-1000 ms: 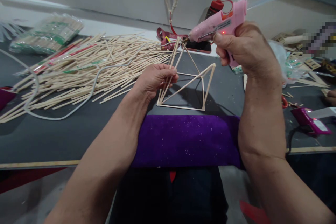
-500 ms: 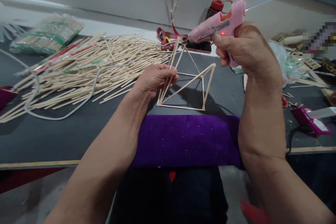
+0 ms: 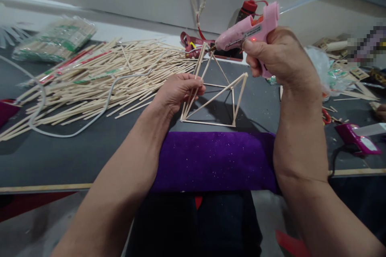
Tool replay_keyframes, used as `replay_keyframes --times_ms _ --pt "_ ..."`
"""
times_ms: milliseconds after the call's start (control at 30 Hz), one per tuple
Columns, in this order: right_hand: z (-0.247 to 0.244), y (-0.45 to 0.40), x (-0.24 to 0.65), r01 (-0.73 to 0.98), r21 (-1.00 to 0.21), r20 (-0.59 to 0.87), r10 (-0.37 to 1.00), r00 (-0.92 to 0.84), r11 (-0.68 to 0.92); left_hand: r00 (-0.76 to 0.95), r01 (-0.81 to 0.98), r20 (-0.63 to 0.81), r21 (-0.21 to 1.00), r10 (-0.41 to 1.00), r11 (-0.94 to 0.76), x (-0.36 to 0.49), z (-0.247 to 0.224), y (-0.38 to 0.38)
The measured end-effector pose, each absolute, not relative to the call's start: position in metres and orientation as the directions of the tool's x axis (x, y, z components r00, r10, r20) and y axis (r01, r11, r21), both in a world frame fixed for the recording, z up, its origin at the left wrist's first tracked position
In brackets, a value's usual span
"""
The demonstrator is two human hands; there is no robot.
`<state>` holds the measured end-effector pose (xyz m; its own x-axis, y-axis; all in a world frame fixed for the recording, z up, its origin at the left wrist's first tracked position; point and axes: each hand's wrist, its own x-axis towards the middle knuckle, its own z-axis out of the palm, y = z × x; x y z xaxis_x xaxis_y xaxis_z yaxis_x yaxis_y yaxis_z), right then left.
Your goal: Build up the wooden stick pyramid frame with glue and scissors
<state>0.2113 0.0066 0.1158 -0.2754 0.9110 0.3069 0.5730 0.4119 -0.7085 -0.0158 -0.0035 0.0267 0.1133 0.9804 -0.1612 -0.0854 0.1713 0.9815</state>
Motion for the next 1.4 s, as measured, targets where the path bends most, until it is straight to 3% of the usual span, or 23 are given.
replay_keyframes --times_ms 600,1133,1400 --pt "0.1205 0.001 0.207 0.534 -0.745 0.275 0.914 -0.298 0.399 0.104 -0.079 -0.168 0.981 0.98 0.176 -0.016 0.027 -0.004" --pt "0.1174 0.0018 0.209 0.497 -0.788 0.298 0.932 -0.206 0.362 0.084 -0.028 -0.147 0.988 0.986 0.149 -0.016 0.0269 -0.0048" --pt "0.1143 0.0052 0.2115 0.474 -0.803 0.298 0.932 -0.204 0.361 0.114 -0.083 -0.149 0.984 0.982 0.159 -0.0163 0.0264 -0.004"
